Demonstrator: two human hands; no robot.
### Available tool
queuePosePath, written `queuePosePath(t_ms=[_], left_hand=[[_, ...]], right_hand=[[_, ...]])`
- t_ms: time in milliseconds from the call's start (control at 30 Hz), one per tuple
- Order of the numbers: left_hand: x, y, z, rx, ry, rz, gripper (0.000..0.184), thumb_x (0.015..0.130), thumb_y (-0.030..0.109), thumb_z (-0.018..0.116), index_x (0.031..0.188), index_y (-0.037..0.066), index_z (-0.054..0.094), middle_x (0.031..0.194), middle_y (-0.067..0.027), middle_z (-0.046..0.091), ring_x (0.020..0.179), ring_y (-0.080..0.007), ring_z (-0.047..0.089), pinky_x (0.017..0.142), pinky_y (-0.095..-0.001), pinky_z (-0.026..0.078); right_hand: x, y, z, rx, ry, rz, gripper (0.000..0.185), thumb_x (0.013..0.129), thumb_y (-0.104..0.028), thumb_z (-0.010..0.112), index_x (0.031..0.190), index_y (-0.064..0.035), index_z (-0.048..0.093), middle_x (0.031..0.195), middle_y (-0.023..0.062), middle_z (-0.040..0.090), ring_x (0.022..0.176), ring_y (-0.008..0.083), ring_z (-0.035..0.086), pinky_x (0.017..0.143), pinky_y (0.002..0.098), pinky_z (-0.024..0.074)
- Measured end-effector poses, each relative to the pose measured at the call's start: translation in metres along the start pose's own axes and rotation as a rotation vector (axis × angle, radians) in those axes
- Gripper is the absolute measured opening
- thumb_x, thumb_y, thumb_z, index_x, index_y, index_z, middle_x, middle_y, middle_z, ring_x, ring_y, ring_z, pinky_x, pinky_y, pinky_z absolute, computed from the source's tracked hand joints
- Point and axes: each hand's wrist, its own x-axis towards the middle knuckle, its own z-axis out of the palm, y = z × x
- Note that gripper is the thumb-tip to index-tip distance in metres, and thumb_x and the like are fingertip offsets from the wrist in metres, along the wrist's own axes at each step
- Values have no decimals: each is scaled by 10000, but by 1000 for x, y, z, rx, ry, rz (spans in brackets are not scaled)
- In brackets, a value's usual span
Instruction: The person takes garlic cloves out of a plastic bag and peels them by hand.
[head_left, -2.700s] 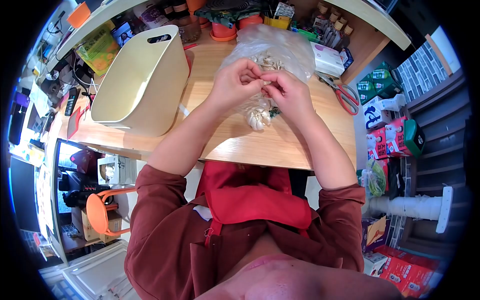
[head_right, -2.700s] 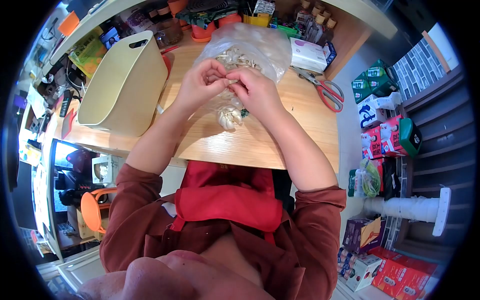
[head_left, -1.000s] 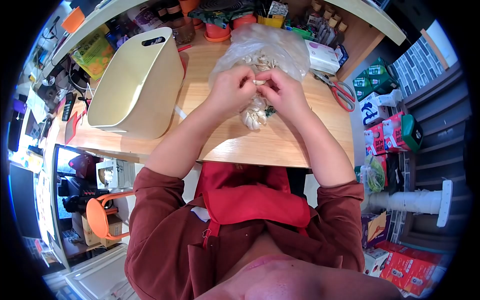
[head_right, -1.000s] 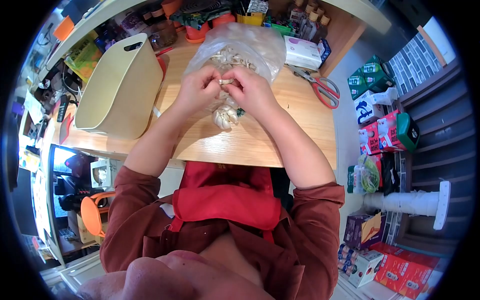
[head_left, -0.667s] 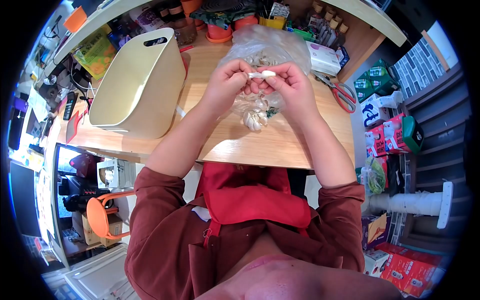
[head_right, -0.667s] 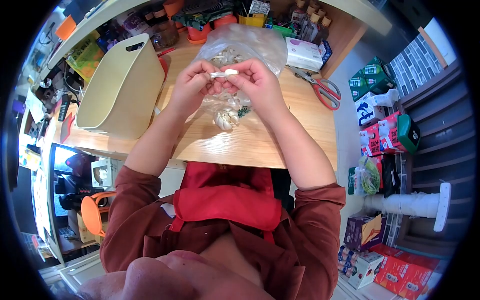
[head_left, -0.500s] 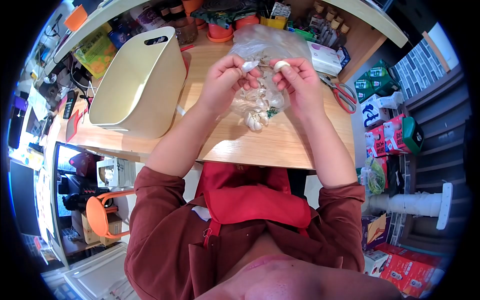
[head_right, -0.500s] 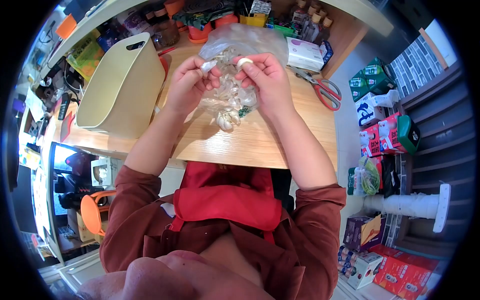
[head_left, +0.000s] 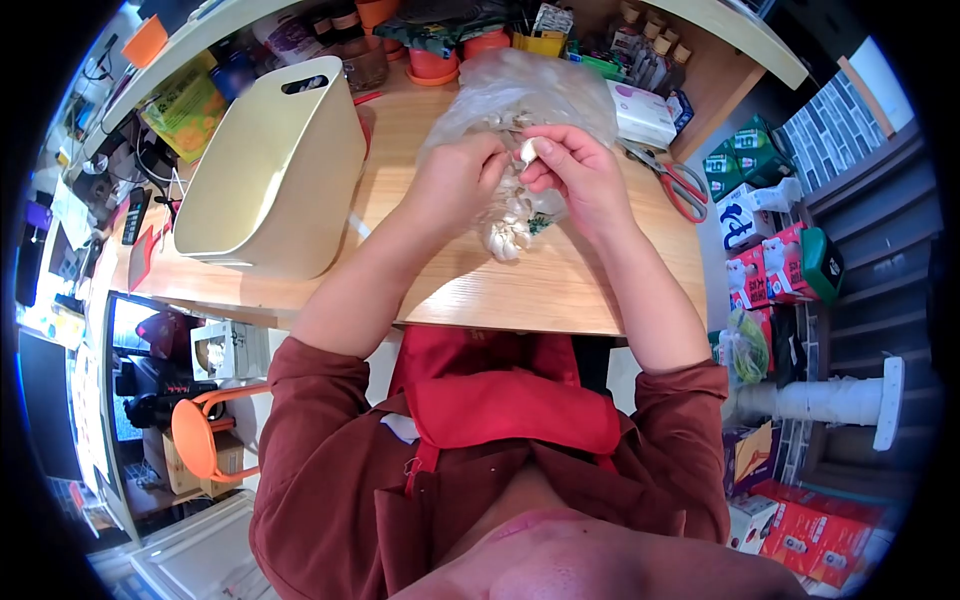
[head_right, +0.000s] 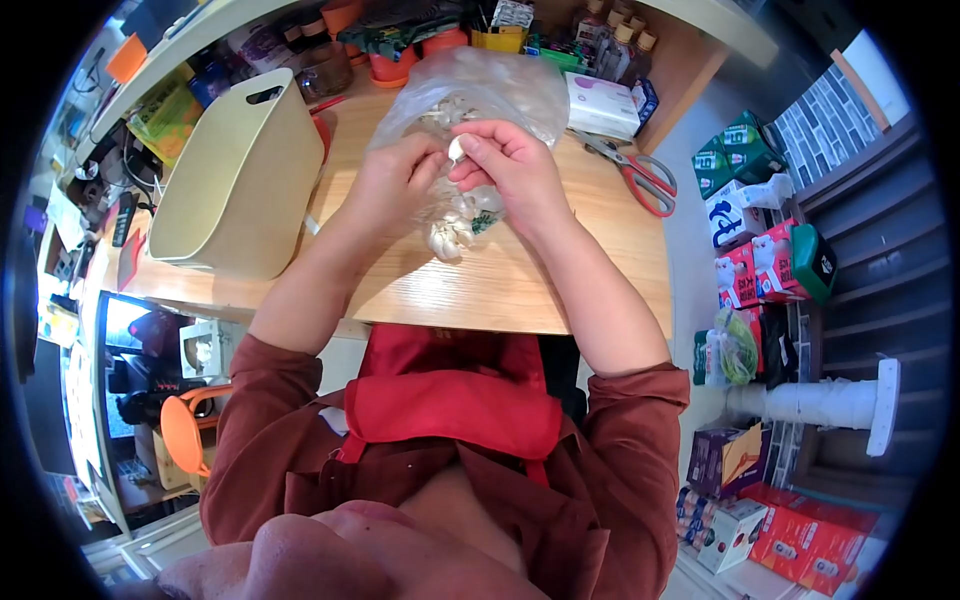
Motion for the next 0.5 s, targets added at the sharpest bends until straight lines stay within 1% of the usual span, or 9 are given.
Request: queuePosePath(t_ms=[100,200,300,400,500], left_hand=[[0,2,-2,-38,7,-69,147,848,156,551,862,17,598,694,-152,592,631,-282,583,593,-350,459],[2,-1,-3,-297,-35,-132,166,850,173,573,846,8,594,663,-95,579,583,-182,545,555,-302,443],[-1,9,-6,-271,-82,-52,182,832,184,607,835,2,593,649,-59,555,579,-117,499,531,-274,425],[0,8,-3,-192,-116,-13,186,811,183,633,837,3,595,648,-74,559,576,-127,509,527,-280,427],[-1,10,-3,-175,-95,-8,181,815,177,616,849,1,599,647,-79,561,580,-132,513,532,-281,427]], right_hand=[[1,3,-2,-35,-10,-13,191,879,-114,551,1024,10,557,788,49,589,639,99,568,560,201,465],[-1,3,1,-66,19,0,172,878,-128,559,996,-3,556,752,24,565,593,72,520,518,183,417],[-1,1,2,-114,18,23,163,879,-138,561,987,-15,555,730,1,540,571,53,479,508,177,395],[-1,4,2,-122,5,32,151,881,-134,558,981,-21,556,730,-7,539,566,42,458,507,173,388],[0,6,2,-157,7,56,151,876,-140,567,974,-25,557,736,-8,546,583,45,471,522,178,403]])
